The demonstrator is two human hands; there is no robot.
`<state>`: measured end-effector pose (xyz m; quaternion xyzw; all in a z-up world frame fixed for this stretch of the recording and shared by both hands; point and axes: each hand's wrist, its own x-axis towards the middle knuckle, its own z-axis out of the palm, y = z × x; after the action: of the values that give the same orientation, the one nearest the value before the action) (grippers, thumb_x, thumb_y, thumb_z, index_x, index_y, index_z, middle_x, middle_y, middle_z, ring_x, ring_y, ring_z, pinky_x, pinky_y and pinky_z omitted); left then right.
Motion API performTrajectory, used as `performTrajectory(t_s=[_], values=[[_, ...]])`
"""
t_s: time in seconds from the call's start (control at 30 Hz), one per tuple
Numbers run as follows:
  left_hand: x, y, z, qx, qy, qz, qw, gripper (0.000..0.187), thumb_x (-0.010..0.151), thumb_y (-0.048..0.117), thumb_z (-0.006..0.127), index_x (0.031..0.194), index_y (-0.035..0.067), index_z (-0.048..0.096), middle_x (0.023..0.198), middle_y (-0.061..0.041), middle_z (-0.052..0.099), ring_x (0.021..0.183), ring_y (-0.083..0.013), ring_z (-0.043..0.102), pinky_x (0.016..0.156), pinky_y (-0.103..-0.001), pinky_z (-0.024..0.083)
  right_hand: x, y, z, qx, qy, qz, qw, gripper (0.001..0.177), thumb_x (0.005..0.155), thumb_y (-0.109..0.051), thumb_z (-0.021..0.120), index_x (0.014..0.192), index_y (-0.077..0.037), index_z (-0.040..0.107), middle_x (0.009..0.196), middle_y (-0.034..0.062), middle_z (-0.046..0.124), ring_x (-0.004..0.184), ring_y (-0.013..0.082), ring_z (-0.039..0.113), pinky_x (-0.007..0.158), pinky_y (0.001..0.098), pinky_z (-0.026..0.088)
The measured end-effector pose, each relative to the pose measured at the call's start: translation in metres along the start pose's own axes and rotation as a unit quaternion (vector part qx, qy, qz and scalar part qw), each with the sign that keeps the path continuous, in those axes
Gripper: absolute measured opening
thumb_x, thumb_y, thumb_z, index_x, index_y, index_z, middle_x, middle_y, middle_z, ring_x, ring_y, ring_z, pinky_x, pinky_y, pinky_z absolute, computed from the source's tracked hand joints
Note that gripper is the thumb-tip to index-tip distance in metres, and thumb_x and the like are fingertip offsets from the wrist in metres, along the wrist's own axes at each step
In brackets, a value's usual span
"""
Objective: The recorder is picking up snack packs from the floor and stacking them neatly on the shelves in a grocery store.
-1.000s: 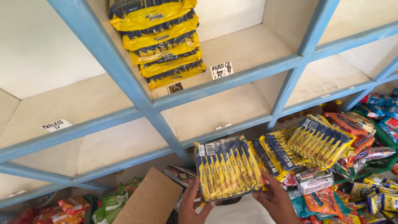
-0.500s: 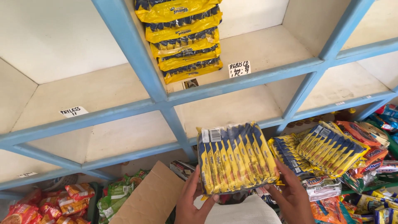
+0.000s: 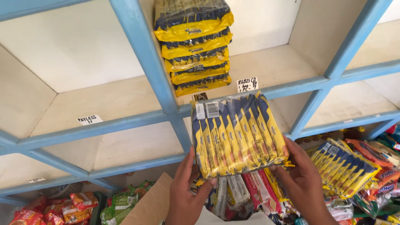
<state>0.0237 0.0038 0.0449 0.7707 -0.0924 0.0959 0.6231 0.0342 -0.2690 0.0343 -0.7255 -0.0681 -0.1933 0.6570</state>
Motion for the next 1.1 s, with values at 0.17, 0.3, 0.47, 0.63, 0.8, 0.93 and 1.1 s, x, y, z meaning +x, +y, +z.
performTrajectory(t_s=[0.17,0.3,0.47,0.63,0.8,0.93,1.1], values=[[0.025,0.026,-0.007,-0.021,0.021,0.034,0.999,0.084,0.088,0.007,0.074,0.159,0.005,0.029,0.152,-0.017,0.048,0.125,-0.0232,0.064,0.096,-0.037,0.060,0.030,-0.009,0.007,-0.011,0.005,-0.038,0.999,0.073,0.083,0.014,0.064,0.151,-0.003,0.044,0.154,0.0125,0.046,0.132,0.0198,0.054,0.094,0.0305,0.055],[0.045,0.040,-0.011,-0.017,0.032,0.081,0.996,0.081,0.091,0.008,0.072,0.160,0.006,0.028,0.156,-0.016,0.044,0.123,-0.0229,0.065,0.096,-0.036,0.061,0.057,-0.023,0.013,-0.014,0.002,-0.055,0.998,0.072,0.085,0.012,0.065,0.152,-0.005,0.045,0.150,0.0130,0.049,0.125,0.0187,0.060,0.095,0.0306,0.058],[0.071,0.048,-0.013,-0.010,0.038,0.132,0.990,0.080,0.095,0.010,0.070,0.162,0.006,0.025,0.156,-0.017,0.044,0.128,-0.0225,0.063,0.098,-0.036,0.061,0.088,-0.037,0.020,-0.019,-0.009,-0.097,0.995,0.070,0.089,0.010,0.065,0.154,-0.003,0.044,0.145,0.0130,0.054,0.121,0.0166,0.062,0.099,0.0300,0.056],[0.095,0.054,-0.017,-0.013,0.037,0.177,0.983,0.080,0.098,0.010,0.069,0.163,0.007,0.024,0.155,-0.018,0.045,0.129,-0.0225,0.062,0.099,-0.036,0.061,0.115,-0.051,0.027,-0.020,-0.012,-0.111,0.993,0.069,0.091,0.009,0.066,0.155,-0.003,0.044,0.140,0.0118,0.058,0.116,0.0149,0.064,0.097,0.0290,0.056],[0.122,0.056,-0.020,0.012,0.053,0.229,0.972,0.080,0.100,0.008,0.069,0.165,0.009,0.022,0.161,-0.017,0.039,0.137,-0.0234,0.058,0.106,-0.036,0.060,0.146,-0.063,0.032,-0.039,-0.025,-0.145,0.988,0.068,0.094,0.007,0.066,0.157,-0.003,0.043,0.138,0.0117,0.060,0.116,0.0145,0.065,0.097,0.0292,0.057],[0.146,0.060,-0.025,0.000,0.050,0.256,0.965,0.081,0.103,0.007,0.070,0.167,0.010,0.020,0.163,-0.018,0.038,0.139,-0.0244,0.057,0.110,-0.037,0.057,0.174,-0.061,0.034,-0.035,-0.035,-0.171,0.984,0.067,0.097,0.006,0.067,0.159,-0.003,0.040,0.139,0.0120,0.061,0.119,0.0153,0.065,0.100,0.0305,0.058],[0.177,0.064,-0.027,-0.012,0.054,0.278,0.959,0.083,0.104,0.007,0.069,0.167,0.012,0.016,0.164,-0.016,0.036,0.143,-0.0239,0.054,0.105,-0.035,0.058,0.210,-0.064,0.038,-0.030,-0.074,-0.236,0.969,0.065,0.104,0.006,0.066,0.162,-0.003,0.038,0.142,0.0145,0.061,0.127,0.0177,0.064,0.109,0.0335,0.057]])
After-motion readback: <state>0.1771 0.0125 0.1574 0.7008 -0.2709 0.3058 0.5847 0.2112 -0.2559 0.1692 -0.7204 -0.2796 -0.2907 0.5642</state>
